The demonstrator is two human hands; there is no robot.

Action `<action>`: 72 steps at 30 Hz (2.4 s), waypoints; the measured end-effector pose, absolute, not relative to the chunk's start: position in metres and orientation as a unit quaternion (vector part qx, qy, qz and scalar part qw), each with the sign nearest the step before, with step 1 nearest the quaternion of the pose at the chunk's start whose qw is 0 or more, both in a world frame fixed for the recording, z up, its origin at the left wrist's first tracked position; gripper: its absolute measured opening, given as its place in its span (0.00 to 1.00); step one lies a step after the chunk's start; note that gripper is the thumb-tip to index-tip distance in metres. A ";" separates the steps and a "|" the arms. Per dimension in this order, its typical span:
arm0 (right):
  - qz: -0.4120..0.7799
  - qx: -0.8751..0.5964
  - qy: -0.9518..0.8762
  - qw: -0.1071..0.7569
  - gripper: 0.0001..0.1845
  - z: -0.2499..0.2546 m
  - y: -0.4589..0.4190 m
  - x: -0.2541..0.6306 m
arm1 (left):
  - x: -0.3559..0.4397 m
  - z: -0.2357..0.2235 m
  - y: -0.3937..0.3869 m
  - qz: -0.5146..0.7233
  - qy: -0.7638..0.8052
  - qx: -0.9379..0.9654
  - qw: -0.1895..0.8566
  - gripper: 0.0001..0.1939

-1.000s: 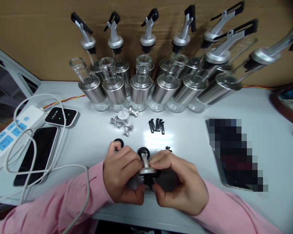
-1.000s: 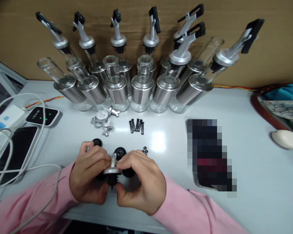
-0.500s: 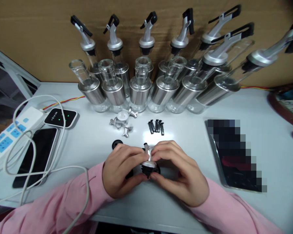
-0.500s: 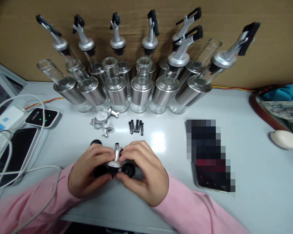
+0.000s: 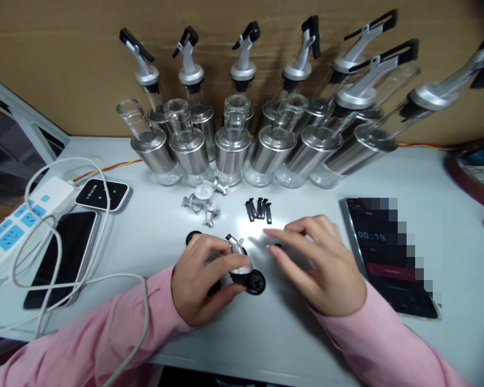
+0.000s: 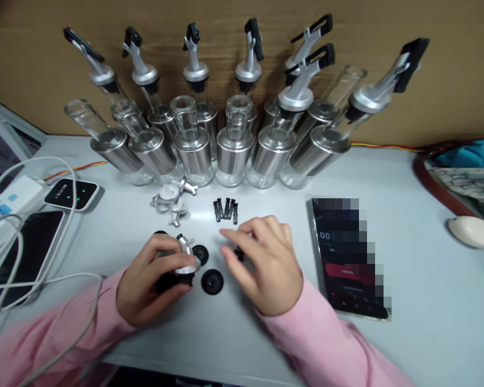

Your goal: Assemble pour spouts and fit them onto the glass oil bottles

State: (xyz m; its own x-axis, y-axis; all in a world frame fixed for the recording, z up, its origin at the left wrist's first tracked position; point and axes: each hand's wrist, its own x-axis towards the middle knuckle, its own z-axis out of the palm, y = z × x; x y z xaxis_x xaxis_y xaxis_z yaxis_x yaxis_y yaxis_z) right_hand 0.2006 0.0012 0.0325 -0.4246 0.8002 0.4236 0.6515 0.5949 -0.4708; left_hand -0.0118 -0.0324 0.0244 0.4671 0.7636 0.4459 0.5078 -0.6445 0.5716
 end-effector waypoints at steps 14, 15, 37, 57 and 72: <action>0.015 -0.496 -0.849 0.181 0.07 0.013 0.017 0.225 | -0.010 0.023 -0.033 0.368 0.378 0.831 0.178 0.15; 0.017 -0.504 -0.843 0.185 0.07 0.012 0.018 0.227 | -0.010 0.023 -0.033 0.367 0.379 0.830 0.179 0.15; -0.002 -0.528 -0.831 0.175 0.08 0.003 0.020 0.234 | -0.005 0.018 -0.034 0.468 0.377 0.760 0.248 0.20; 0.193 -0.391 -0.859 0.269 0.12 0.023 0.022 0.227 | -0.008 0.024 -0.034 0.418 0.372 0.780 0.282 0.18; 0.140 -0.343 -0.891 0.261 0.07 0.019 0.025 0.229 | -0.008 0.024 -0.034 0.411 0.373 0.790 0.259 0.15</action>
State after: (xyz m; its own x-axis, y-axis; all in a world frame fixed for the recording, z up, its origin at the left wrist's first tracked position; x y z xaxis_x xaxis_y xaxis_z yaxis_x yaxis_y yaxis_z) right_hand 0.2291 0.0250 0.0187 -0.6283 0.6844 0.3698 0.5386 0.7258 -0.4280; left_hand -0.0080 -0.0340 0.0237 0.3836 0.8028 0.4564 0.3768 -0.5873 0.7163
